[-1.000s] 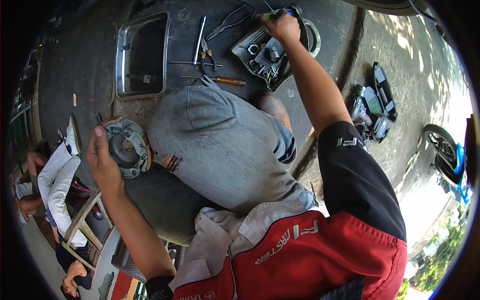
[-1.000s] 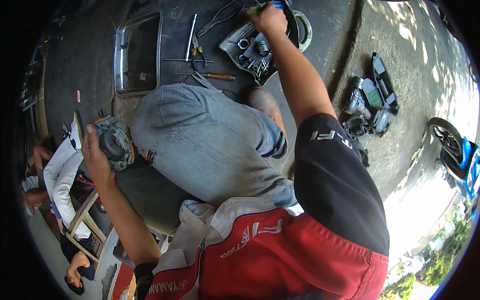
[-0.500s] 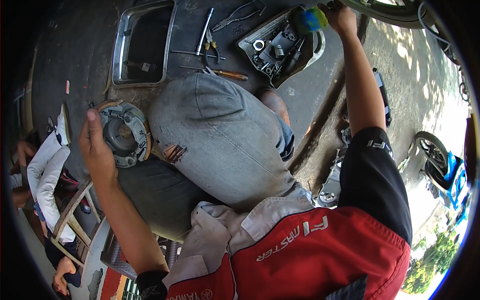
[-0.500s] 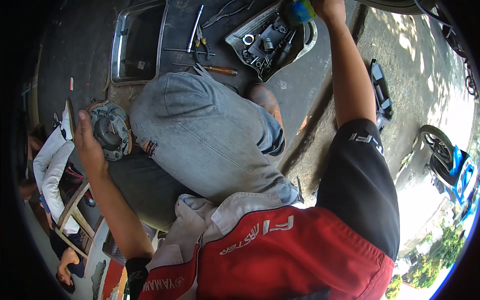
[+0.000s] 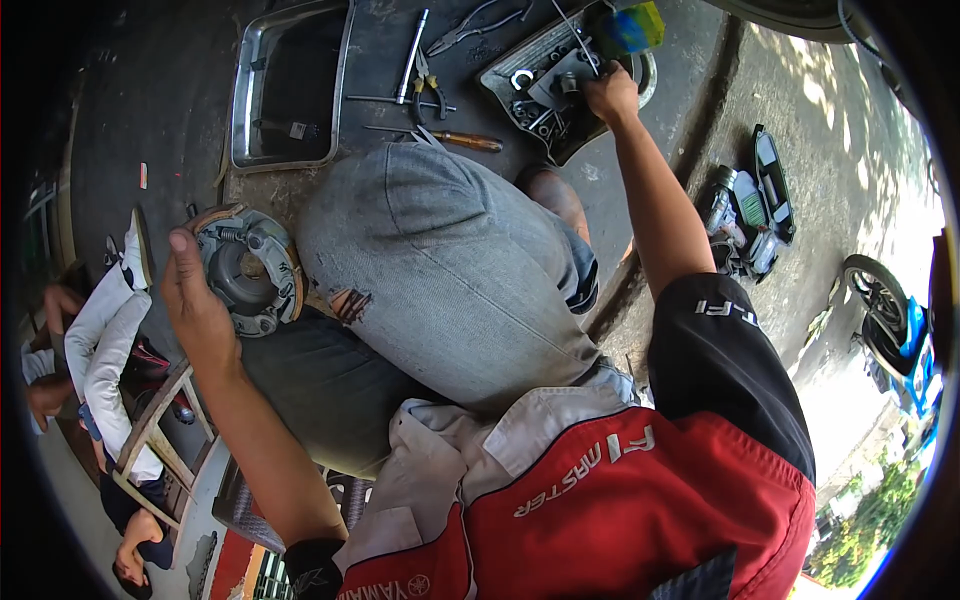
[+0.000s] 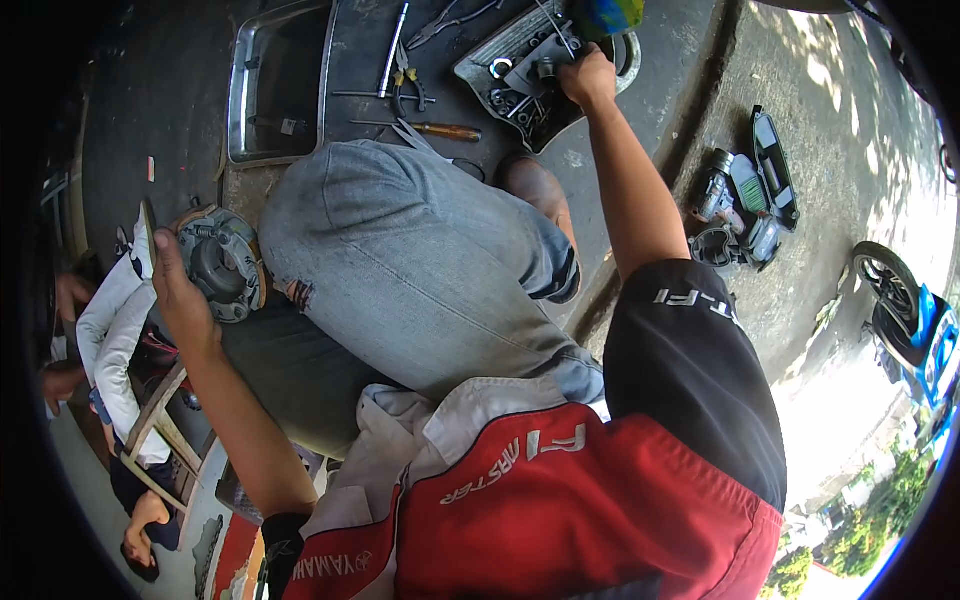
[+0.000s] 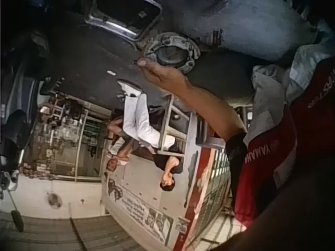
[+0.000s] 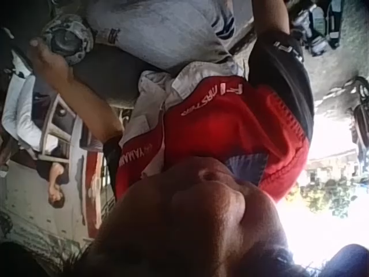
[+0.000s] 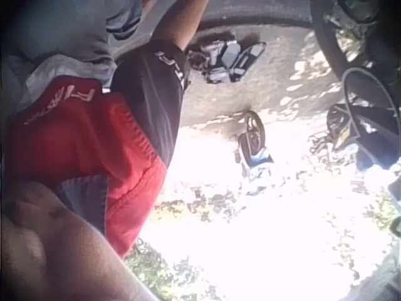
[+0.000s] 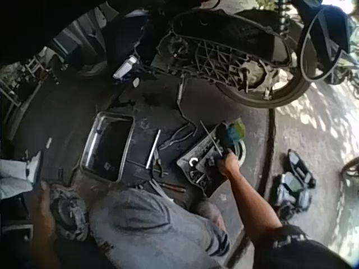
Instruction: Cleaning and reassembling motorcycle clutch components using basic hand tools.
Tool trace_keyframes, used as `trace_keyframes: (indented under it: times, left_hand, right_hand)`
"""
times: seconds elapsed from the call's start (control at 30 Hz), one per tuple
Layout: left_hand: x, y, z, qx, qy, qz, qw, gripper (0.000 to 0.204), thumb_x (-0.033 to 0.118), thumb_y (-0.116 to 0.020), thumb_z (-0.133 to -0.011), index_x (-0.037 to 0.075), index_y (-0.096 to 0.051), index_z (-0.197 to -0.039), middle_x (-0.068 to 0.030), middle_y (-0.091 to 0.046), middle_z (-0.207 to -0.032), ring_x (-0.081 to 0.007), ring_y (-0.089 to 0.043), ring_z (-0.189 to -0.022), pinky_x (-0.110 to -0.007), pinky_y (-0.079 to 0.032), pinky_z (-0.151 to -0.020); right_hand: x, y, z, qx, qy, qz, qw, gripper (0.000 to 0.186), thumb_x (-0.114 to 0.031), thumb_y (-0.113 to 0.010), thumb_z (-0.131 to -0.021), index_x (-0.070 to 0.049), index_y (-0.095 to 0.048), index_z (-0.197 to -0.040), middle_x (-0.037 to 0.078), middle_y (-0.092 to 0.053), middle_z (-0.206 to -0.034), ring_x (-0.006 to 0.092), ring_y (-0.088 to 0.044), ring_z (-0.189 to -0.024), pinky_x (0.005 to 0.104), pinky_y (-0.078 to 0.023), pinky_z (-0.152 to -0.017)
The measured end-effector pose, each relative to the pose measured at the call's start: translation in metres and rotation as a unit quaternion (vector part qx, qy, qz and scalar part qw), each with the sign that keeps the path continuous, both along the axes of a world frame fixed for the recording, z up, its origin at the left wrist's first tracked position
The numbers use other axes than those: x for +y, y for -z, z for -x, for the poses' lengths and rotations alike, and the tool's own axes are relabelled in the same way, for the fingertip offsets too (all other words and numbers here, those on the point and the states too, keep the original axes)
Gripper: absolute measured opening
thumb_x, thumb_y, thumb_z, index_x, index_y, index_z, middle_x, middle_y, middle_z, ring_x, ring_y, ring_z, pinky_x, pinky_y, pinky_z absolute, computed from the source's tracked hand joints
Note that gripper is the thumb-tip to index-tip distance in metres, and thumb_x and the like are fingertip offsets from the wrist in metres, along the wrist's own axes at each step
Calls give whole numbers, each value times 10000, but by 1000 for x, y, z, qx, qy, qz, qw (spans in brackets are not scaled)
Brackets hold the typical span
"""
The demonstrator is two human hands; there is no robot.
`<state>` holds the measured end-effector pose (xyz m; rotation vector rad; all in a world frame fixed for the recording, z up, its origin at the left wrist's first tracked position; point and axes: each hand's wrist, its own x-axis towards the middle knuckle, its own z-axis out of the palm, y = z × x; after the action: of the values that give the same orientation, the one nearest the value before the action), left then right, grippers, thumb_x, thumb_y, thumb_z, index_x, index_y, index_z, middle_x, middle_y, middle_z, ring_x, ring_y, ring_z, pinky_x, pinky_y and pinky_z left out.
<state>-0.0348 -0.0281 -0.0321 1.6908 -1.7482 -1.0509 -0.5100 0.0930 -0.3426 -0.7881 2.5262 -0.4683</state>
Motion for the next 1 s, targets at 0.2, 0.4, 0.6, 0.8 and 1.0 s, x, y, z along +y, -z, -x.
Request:
trace_keyframes:
  times: [0.2, 0.4, 0.6, 0.8, 1.0]
  left_hand:
    - [0, 5, -3, 3, -13, -5, 1000, 687, 566, -448, -1074, -68, -674, -1208, -144, -688, -1166, -213, -639, -1078, -316, -476, -989]
    - [-5, 11, -6, 26, -28, -21, 999, 642, 531, -470, -1075, -57, -634, -1274, -135, -669, -1227, -209, -636, -1118, -328, -478, -1014]
    - [-8, 14, -14, 31, -35, -22, 999, 650, 526, -477, -1074, -68, -622, -1294, -143, -682, -1204, -207, -667, -1076, -330, -517, -969]
    - [-6, 12, -15, 11, -49, 5, 999, 676, 537, -491, -1065, -84, -607, -1307, -147, -683, -1201, -213, -674, -1066, -330, -525, -958]
    - [-7, 14, -11, -4, -84, 3, 996, 665, 520, -488, -1072, -84, -593, -1330, -146, -676, -1222, -219, -663, -1095, -338, -504, -993]
  right_hand:
    - [-3, -24, 38, 1, -27, 31, 999, 526, -372, -705, -763, -51, -709, -1180, 249, -728, -1123, 396, -700, -1081, 455, -551, -951]
    - [-20, -22, 61, -21, -55, -28, 998, 364, -355, -707, -785, -52, -770, -977, 124, -773, -834, 304, -762, -818, 407, -609, -712]
    - [-51, 44, 43, 8, -75, -83, 994, 389, -424, -672, -877, -89, -756, -1056, 152, -763, -924, 317, -745, -885, 423, -573, -766]
    - [-60, 78, 90, 46, -144, -140, 979, 360, -399, -672, -886, -147, -731, -1136, 147, -720, -1111, 333, -690, -1037, 504, -557, -826]
    - [-18, -11, 140, -26, -179, -61, 982, 714, -410, -776, -808, -59, -585, -1400, 229, -605, -1355, 391, -543, -1324, 542, -474, -1045]
